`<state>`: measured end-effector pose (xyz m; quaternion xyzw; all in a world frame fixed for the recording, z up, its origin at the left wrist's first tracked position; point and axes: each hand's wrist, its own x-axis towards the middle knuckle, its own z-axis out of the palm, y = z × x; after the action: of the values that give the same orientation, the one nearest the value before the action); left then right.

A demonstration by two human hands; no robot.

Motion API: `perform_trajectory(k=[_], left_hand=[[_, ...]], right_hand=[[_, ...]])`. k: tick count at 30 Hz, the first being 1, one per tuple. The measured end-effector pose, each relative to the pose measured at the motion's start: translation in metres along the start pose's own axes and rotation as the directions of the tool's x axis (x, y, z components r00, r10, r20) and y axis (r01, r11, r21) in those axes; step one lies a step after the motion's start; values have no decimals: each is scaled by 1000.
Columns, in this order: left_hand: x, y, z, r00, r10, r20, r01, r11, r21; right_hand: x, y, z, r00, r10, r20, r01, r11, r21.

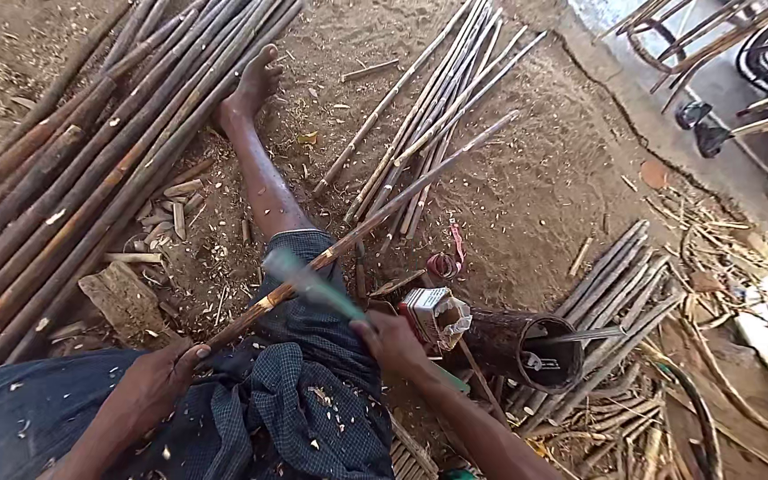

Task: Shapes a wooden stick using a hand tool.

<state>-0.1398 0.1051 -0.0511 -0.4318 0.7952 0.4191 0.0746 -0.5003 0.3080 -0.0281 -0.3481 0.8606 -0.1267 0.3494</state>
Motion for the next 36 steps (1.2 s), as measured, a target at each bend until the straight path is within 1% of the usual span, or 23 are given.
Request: perform_trajectory(k=[1, 2, 4, 5, 6, 8, 9, 10, 12, 13, 14, 16, 17, 20, 21, 24, 25, 27, 28, 31, 32, 35, 36], left_hand=[[1, -1, -2, 1000, 4, 19, -4, 1000, -12], [4, -1, -4, 1000, 11, 29, -11, 1000, -3], [5, -3, -1, 999, 19, 29, -19, 1000, 5], [2, -3, 0, 999, 14, 34, -15, 1000, 11], [3, -3, -1, 999, 13, 31, -14, 1000, 23], [5, -3, -4, 999, 7, 34, -7, 1000, 1], [5, -3, -5, 999, 1, 47, -1, 1000, -13], [6, -2, -6, 998, -2, 59, 4, 1000, -30], [7, 0, -5, 995, -8, 97, 17, 996, -90], [6, 0, -4, 993, -11, 114, 25, 992, -120], [8, 0, -7, 991, -18, 135, 38, 988, -147], [8, -1, -11, 986, -34, 163, 67, 978, -199], [7, -2, -12, 983, -44, 178, 84, 971, -222], [11, -3, -14, 975, -24, 219, 88, 954, -287], [12, -2, -14, 970, -21, 241, 95, 949, -301], [15, -2, -24, 942, -36, 333, 146, 939, -311], [16, -1, -26, 935, -40, 353, 162, 932, -325], [20, 2, -28, 925, -38, 377, 188, 909, -371], [19, 3, -26, 922, -38, 386, 203, 895, -397], [17, -1, -30, 913, -40, 405, 220, 886, -407], [17, -2, -29, 914, -38, 403, 219, 884, -412], [21, 5, -27, 927, -71, 369, 233, 879, -416], [19, 5, -24, 933, -78, 352, 227, 885, -407]], right_hand=[[-3, -1, 2, 999, -21, 25, 22, 999, -37], [-2, 2, -4, 999, 5, -32, -4, 1000, 31], [11, 12, -19, 968, 165, -189, -106, 953, 285], [13, 15, -18, 950, 207, -233, -120, 934, 338], [10, 14, -14, 965, 169, -203, -104, 950, 294], [0, 9, 0, 998, -24, -54, 28, 998, 58], [-4, 8, 1, 998, -57, -13, 57, 998, 1], [-3, 6, -3, 999, -14, -33, 15, 999, 40], [9, 12, -11, 972, 157, -177, -113, 966, 234], [12, 14, -8, 959, 192, -209, -133, 954, 268], [10, 10, -3, 974, 146, -173, -107, 971, 215], [2, 0, 8, 999, -30, -21, 30, 1000, -2], [-2, 0, 8, 999, -38, 4, 38, 999, -26], [5, 15, -6, 978, 145, -153, -115, 975, 188], [5, 15, -3, 975, 147, -167, -117, 978, 175], [-1, 0, 13, 996, -73, -41, 70, 994, -87], [0, 1, 9, 998, -27, -49, 26, 999, -30], [14, 9, -3, 973, 152, -174, -115, 971, 210], [17, 10, -3, 956, 191, -221, -129, 955, 266], [6, 0, 4, 992, 56, -110, -41, 990, 134], [7, 2, 1, 994, 62, -87, -48, 987, 151], [20, 9, -5, 975, 143, -168, -92, 956, 279], [13, 7, 1, 984, 116, -138, -78, 965, 252]])
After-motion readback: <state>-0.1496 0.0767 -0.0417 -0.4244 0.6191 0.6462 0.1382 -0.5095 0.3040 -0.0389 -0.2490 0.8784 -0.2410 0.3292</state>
